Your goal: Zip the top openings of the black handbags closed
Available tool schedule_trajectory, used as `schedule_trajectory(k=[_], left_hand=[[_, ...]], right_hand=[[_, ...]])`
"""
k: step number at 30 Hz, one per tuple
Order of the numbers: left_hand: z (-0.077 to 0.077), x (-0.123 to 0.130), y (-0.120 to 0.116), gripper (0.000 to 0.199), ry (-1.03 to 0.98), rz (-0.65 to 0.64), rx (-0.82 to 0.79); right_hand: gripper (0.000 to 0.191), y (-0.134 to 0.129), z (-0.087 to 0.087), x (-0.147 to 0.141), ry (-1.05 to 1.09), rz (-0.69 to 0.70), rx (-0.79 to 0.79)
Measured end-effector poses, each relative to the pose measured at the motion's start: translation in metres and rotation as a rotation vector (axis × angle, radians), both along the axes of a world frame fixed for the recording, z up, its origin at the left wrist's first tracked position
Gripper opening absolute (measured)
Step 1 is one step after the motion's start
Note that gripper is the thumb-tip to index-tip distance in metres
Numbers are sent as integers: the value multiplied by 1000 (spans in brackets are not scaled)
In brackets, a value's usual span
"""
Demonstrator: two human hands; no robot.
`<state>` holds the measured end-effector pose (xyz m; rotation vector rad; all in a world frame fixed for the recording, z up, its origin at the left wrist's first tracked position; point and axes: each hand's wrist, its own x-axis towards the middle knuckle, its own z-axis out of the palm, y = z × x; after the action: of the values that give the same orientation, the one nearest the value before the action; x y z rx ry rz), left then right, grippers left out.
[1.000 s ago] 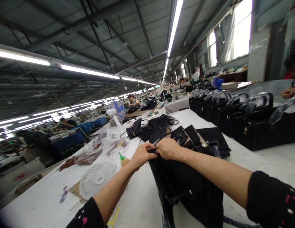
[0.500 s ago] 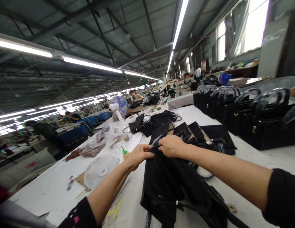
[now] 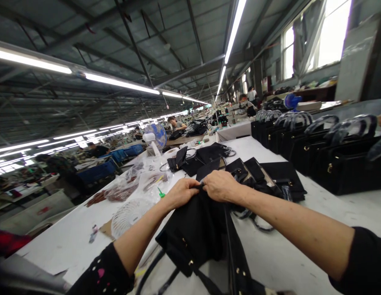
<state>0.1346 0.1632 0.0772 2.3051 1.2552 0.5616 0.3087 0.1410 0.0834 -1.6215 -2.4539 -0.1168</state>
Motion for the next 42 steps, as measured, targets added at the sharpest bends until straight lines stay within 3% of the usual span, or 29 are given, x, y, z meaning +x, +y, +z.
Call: schedule_trajectory(k=[6, 11, 14, 23, 25, 29, 34, 42], left_hand=[[-19, -3, 6, 23, 40, 8, -24], [-18, -3, 10, 16, 72, -22, -12], [-17, -1, 11, 15, 105, -38, 5], [-11, -3, 9, 9, 121, -63, 27], [-9, -10, 7, 11, 111, -70, -55], [-11, -35, 0, 29, -29, -100, -372], [-18, -56, -4, 26, -178, 62, -506], [-25, -55, -8, 19, -138, 169, -402]], right_hand=[[31, 10, -17, 20, 127, -79, -85], [22, 18, -17, 25, 230, -30, -112], [29, 21, -14, 21, 182, 42, -98], [26, 23, -12, 6, -65, 109, 64], [26, 24, -13, 9, -58, 81, 57], [24, 28, -12, 24, -13, -25, -21], [28, 27, -8, 30, 62, -29, -124], [25, 26, -3, 16, -125, 12, -15]])
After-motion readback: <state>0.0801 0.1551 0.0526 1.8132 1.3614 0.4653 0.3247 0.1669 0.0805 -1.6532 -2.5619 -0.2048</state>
